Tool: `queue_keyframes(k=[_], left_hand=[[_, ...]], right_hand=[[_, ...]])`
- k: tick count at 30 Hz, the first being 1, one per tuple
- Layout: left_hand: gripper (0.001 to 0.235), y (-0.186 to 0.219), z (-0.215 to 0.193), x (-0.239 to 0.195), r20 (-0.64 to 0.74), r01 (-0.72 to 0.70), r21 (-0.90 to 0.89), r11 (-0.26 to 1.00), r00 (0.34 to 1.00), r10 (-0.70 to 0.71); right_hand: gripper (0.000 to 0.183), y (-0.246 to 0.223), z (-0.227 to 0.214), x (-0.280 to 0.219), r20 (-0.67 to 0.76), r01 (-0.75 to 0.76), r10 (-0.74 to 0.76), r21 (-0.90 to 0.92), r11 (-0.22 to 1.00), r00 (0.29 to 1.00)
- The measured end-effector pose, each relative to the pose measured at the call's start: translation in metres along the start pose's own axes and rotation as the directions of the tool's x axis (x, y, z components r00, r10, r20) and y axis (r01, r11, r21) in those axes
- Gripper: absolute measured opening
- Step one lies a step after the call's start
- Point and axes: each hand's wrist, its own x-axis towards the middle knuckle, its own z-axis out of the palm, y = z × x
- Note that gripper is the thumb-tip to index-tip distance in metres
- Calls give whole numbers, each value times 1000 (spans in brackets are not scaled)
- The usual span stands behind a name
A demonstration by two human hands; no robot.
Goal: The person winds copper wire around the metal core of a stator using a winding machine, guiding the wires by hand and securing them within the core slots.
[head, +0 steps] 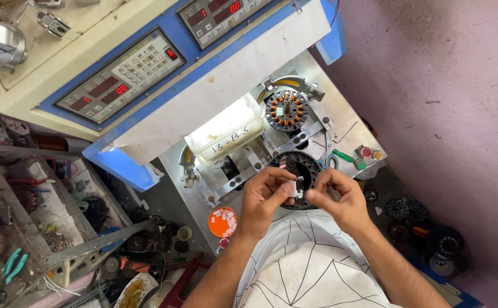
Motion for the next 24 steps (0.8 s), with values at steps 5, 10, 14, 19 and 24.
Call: queue_keyframes(k=[5, 10, 14, 19, 24], left_hand=[[14, -10, -2, 0, -33, 156, -46, 987, 987, -158], [14, 2, 8, -5, -65, -8, 337, 942, 997, 32], [11, 19, 12, -9, 94, -362, 570, 738, 921, 379], [9, 26, 14, -8, 97, -386, 582, 716, 907, 410], [12, 17, 15, -12, 157, -511, 653, 559, 814, 559]], right_hand=[[19, -35, 11, 7, 234, 442, -376, -441, 781, 897], [13, -40, 17, 7, 136, 304, -272, -465, 831, 953], [12, -33, 14, 4, -15, 95, -108, -384, 918, 994], [14, -28, 8, 4, 30, 73, -67, -316, 946, 997], [10, -32, 8, 5, 135, 146, -112, -277, 950, 984]])
